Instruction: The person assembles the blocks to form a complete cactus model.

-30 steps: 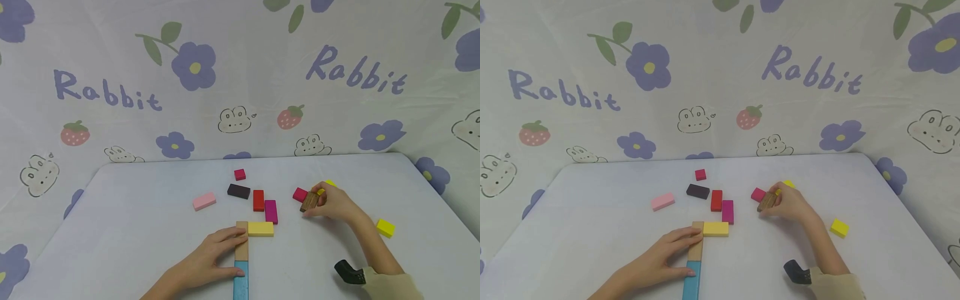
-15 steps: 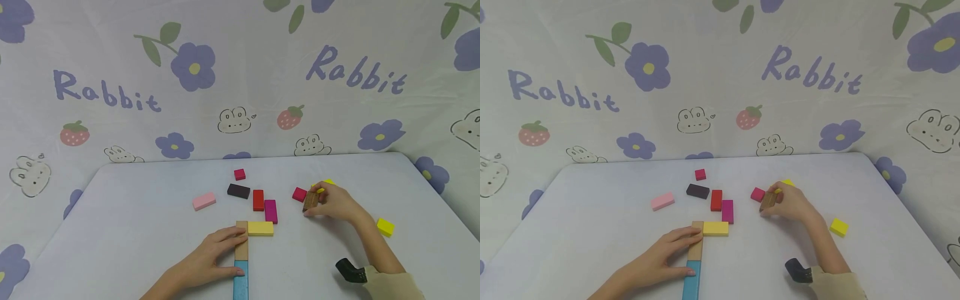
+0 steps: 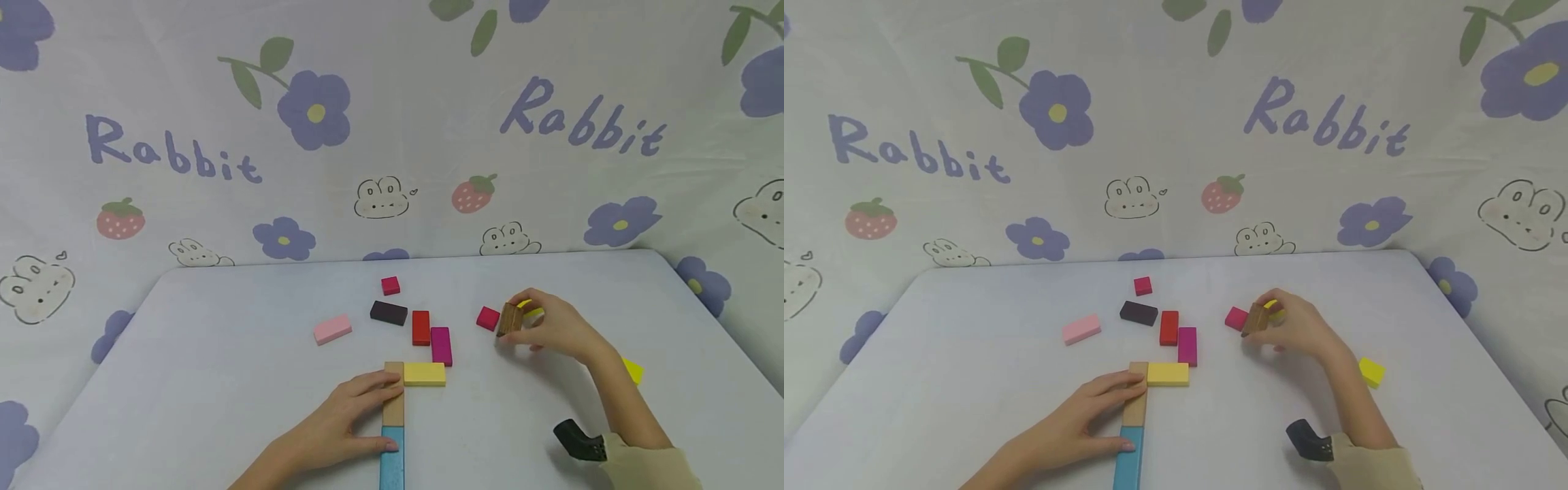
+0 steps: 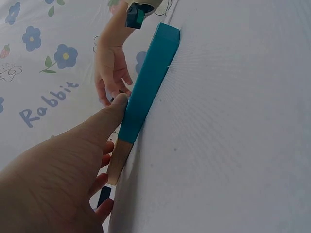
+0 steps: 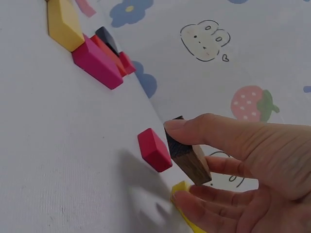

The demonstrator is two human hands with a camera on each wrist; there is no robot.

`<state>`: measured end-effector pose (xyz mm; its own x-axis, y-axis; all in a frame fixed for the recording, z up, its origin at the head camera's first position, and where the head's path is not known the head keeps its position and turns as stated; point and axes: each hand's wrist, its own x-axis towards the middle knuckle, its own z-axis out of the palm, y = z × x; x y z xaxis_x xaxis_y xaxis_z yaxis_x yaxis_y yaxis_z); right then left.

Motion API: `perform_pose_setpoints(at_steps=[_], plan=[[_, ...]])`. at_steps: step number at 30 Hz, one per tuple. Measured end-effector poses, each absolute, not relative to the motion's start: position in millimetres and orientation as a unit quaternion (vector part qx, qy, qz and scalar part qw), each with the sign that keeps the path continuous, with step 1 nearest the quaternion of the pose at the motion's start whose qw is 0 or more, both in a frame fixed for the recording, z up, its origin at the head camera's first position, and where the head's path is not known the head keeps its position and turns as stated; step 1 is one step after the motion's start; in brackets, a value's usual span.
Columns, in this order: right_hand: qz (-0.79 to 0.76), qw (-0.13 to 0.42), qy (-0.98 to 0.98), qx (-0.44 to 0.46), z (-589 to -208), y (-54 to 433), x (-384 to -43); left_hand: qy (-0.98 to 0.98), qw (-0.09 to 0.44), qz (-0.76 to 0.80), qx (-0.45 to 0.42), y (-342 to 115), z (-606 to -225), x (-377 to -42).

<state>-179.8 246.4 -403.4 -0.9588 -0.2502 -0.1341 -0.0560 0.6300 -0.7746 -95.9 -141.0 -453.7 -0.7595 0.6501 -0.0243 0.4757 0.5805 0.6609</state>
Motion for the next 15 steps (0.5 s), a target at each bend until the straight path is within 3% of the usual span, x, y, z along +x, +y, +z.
perform_pose_setpoints(at_steps=[15], plan=[[-0.426,0.062,0.895,-0.114,-403.7,234.5,-179.8,0.88,0.137,0.327,0.315,-139.8,-454.0,-94.5]])
